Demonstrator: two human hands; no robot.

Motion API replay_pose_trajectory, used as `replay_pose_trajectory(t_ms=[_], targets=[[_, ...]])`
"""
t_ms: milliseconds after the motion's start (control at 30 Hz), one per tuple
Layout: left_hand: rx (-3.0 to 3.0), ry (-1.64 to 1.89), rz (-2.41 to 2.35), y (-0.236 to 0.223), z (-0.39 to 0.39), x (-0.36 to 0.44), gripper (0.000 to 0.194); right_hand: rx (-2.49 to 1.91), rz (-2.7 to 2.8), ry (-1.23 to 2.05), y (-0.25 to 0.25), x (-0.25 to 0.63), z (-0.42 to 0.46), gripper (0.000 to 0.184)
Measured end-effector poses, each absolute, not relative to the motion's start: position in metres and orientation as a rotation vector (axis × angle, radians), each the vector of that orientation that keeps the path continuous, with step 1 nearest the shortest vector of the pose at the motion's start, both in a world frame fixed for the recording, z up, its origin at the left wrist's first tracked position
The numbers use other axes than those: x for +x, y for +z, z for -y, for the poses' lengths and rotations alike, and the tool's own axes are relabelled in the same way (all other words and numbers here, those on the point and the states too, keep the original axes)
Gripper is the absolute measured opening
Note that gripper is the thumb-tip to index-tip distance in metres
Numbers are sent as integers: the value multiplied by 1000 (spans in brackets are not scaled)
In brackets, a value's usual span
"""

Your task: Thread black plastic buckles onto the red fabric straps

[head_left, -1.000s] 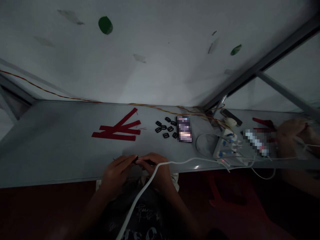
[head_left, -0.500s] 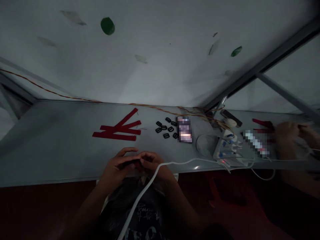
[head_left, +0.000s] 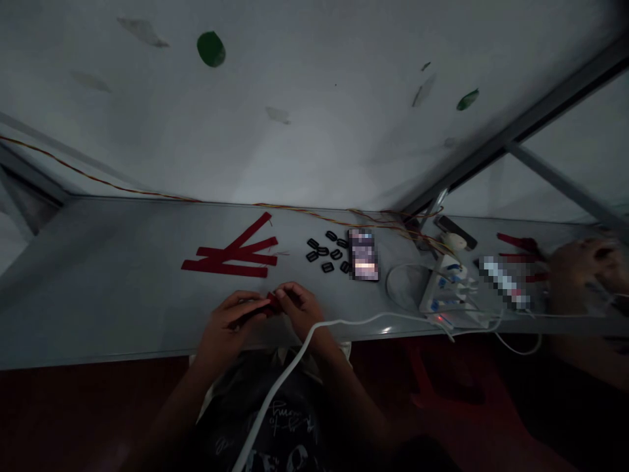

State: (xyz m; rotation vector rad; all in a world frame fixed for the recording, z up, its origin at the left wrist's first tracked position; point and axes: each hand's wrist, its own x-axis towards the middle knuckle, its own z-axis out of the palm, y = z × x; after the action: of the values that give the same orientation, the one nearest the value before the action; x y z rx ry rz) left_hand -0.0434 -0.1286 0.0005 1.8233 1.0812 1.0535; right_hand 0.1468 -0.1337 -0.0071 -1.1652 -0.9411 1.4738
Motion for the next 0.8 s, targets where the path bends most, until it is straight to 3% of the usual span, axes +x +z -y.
replay_pose_trajectory(t_ms=[167, 367, 533, 667, 800], targets=[[2207, 1365, -1265, -7, 134, -31, 34, -1101, 870, 1648, -17, 122, 135, 48], [2439, 1166, -1169, -24, 128, -48, 59, -1160, 1108, 1507, -15, 129, 130, 40], [2580, 1052, -1038, -33, 118, -72, 50, -1445, 1689, 1115, -18, 157, 124, 46], [2687, 975, -950, -43, 112, -80, 39, -1505, 1944, 1045, -27, 168, 124, 45], [2711, 801, -955, -53, 111, -80, 40, -1520, 2092, 904, -42, 170, 124, 48]])
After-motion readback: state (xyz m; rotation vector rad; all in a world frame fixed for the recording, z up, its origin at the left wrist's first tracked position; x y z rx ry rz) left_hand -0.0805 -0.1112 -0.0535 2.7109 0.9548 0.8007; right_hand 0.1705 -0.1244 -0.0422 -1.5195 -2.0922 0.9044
